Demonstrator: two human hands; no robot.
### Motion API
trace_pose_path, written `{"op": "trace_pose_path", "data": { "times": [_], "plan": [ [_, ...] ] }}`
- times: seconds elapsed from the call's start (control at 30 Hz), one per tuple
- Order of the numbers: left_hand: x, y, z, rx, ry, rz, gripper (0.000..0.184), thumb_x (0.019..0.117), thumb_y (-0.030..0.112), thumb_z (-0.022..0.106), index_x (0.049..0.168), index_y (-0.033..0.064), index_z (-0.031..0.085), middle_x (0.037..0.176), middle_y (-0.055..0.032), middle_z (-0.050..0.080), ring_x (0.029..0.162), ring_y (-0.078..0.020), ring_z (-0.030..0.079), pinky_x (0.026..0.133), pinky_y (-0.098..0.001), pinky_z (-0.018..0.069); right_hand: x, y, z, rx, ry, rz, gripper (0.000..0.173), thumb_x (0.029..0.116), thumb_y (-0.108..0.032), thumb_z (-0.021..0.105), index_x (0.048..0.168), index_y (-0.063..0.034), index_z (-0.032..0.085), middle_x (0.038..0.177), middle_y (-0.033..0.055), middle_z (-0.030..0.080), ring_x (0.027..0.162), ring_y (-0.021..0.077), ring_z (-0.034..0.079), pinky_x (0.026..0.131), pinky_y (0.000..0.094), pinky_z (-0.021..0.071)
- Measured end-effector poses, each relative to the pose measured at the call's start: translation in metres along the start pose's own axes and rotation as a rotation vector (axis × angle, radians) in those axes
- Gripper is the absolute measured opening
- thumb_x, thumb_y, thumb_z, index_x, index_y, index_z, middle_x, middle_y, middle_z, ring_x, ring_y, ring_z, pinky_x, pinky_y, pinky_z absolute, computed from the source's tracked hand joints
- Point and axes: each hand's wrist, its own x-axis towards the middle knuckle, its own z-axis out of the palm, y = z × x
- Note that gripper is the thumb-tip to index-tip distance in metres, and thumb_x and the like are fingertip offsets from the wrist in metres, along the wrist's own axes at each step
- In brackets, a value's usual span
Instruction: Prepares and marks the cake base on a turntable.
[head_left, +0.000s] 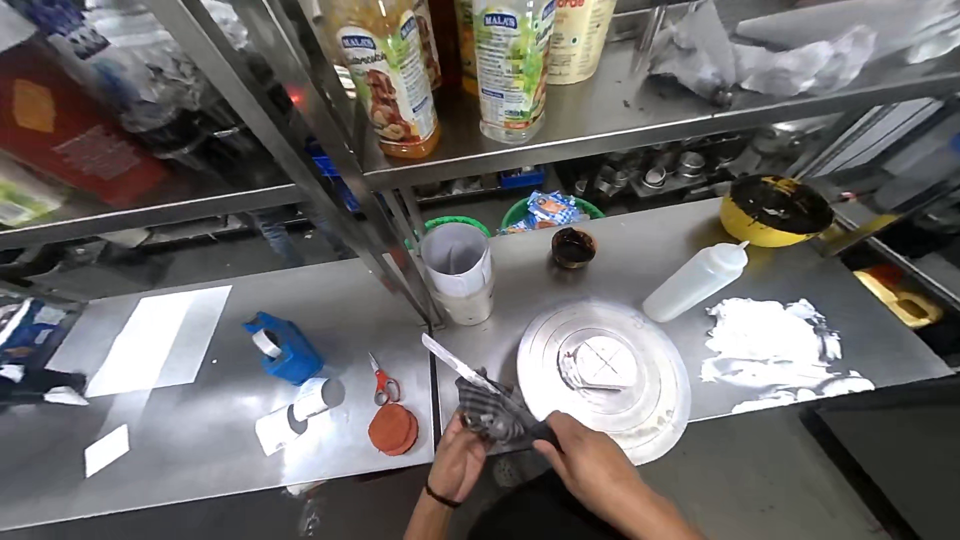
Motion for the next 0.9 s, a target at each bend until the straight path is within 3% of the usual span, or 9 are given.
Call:
{"op": "trace_pose_path", "data": {
  "times": [0.07, 0.13, 0.27, 0.33, 0.5, 0.63, 0.73, 0.83, 0.9],
  "plan": [
    [-0.004, 0.003, 0.015, -0.070, 0.047, 0.000, 0.059, 0.0916, 0.020, 0.074, 0.138, 0.0005, 0.043, 0.116, -0.0167, 0.068, 0.105, -0.0286, 0.070, 0.095, -0.0490, 0.0570, 0.007, -0.016, -0.001, -0.039, -0.078, 0.004, 0.049, 0.1071, -0.052, 0.041, 0.122, -0.0071, 0.056, 0.099, 0.0160, 0.068, 0.088, 0.0360, 0.071, 0.074, 0.0542, 0.0578],
    [-0.002, 0.008, 0.029, -0.035, 0.160, 0.010, 0.048, 0.0976, 0.012, 0.059, 0.140, -0.0012, 0.039, 0.113, -0.0180, 0.066, 0.100, -0.0266, 0.069, 0.092, -0.0459, 0.0580, 0.008, -0.023, -0.001, -0.078, -0.117, -0.006, 0.050, 0.1077, -0.051, 0.039, 0.124, -0.0069, 0.055, 0.096, 0.0166, 0.068, 0.086, 0.0377, 0.071, 0.073, 0.0549, 0.0577],
    [0.004, 0.015, 0.054, -0.065, 0.365, 0.041, 0.029, 0.1034, 0.008, 0.047, 0.132, 0.0001, 0.047, 0.106, -0.0181, 0.067, 0.093, -0.0254, 0.069, 0.084, -0.0433, 0.0596, -0.005, -0.012, 0.001, -0.077, -0.085, -0.109, 0.051, 0.1074, -0.052, 0.039, 0.120, -0.0061, 0.056, 0.085, 0.0154, 0.067, 0.079, 0.0371, 0.071, 0.067, 0.0541, 0.0581],
    [0.014, 0.022, 0.060, -0.081, 0.489, 0.078, 0.021, 0.1067, 0.012, 0.043, 0.123, 0.0036, 0.054, 0.099, -0.0139, 0.067, 0.087, -0.0224, 0.069, 0.078, -0.0403, 0.0595, -0.021, 0.002, -0.004, -0.060, -0.074, -0.139, 0.051, 0.1067, -0.054, 0.041, 0.119, -0.0066, 0.057, 0.082, 0.0145, 0.067, 0.075, 0.0365, 0.071, 0.065, 0.0541, 0.0580],
    [0.049, 0.028, 0.027, 0.046, 0.593, 0.231, 0.026, 0.1074, 0.016, 0.048, 0.132, 0.0072, 0.051, 0.104, -0.0092, 0.066, 0.089, -0.0187, 0.068, 0.078, -0.0368, 0.0594, -0.082, 0.075, -0.039, 0.132, -0.121, -0.112, 0.047, 0.1029, -0.049, 0.057, 0.118, -0.0050, 0.064, 0.083, 0.0176, 0.069, 0.075, 0.0353, 0.070, 0.068, 0.0575, 0.0573],
    [0.060, -0.001, -0.017, 0.611, 0.508, -0.006, 0.044, 0.0976, 0.003, 0.063, 0.138, -0.0035, 0.048, 0.123, -0.0206, 0.063, 0.108, -0.0263, 0.065, 0.093, -0.0417, 0.0554, -0.139, 0.135, -0.063, 0.489, 0.086, -0.083, 0.033, 0.0928, -0.027, 0.077, 0.110, -0.0006, 0.067, 0.081, 0.0108, 0.069, 0.065, 0.0180, 0.065, 0.061, 0.0401, 0.0566],
    [0.050, -0.023, -0.008, 0.979, 0.308, -0.162, 0.054, 0.1001, 0.018, 0.062, 0.147, -0.0026, 0.044, 0.144, -0.0242, 0.052, 0.131, -0.0309, 0.055, 0.110, -0.0453, 0.0459, -0.148, 0.148, -0.065, 0.630, 0.265, -0.043, 0.030, 0.0929, -0.018, 0.074, 0.115, -0.0008, 0.064, 0.089, 0.0072, 0.069, 0.069, 0.0118, 0.064, 0.061, 0.0328, 0.0563],
    [0.031, -0.056, 0.035, 0.959, 0.274, -0.060, 0.038, 0.1058, 0.022, 0.048, 0.129, -0.0046, 0.061, 0.124, -0.0172, 0.066, 0.117, -0.0221, 0.062, 0.103, -0.0414, 0.0489, -0.128, 0.163, -0.046, 0.557, 0.348, 0.037, 0.030, 0.1017, -0.022, 0.051, 0.121, -0.0039, 0.066, 0.104, 0.0087, 0.071, 0.076, 0.0146, 0.066, 0.067, 0.0359, 0.0573],
    [0.017, -0.077, 0.069, 0.868, 0.218, -0.127, 0.035, 0.1086, 0.020, 0.045, 0.123, -0.0063, 0.063, 0.112, -0.0139, 0.071, 0.105, -0.0162, 0.068, 0.098, -0.0353, 0.0554, -0.112, 0.167, -0.039, 0.462, 0.396, 0.121, 0.039, 0.1062, -0.036, 0.046, 0.116, -0.0067, 0.069, 0.098, 0.0082, 0.069, 0.079, 0.0173, 0.065, 0.072, 0.0402, 0.0565]
  ]
}}
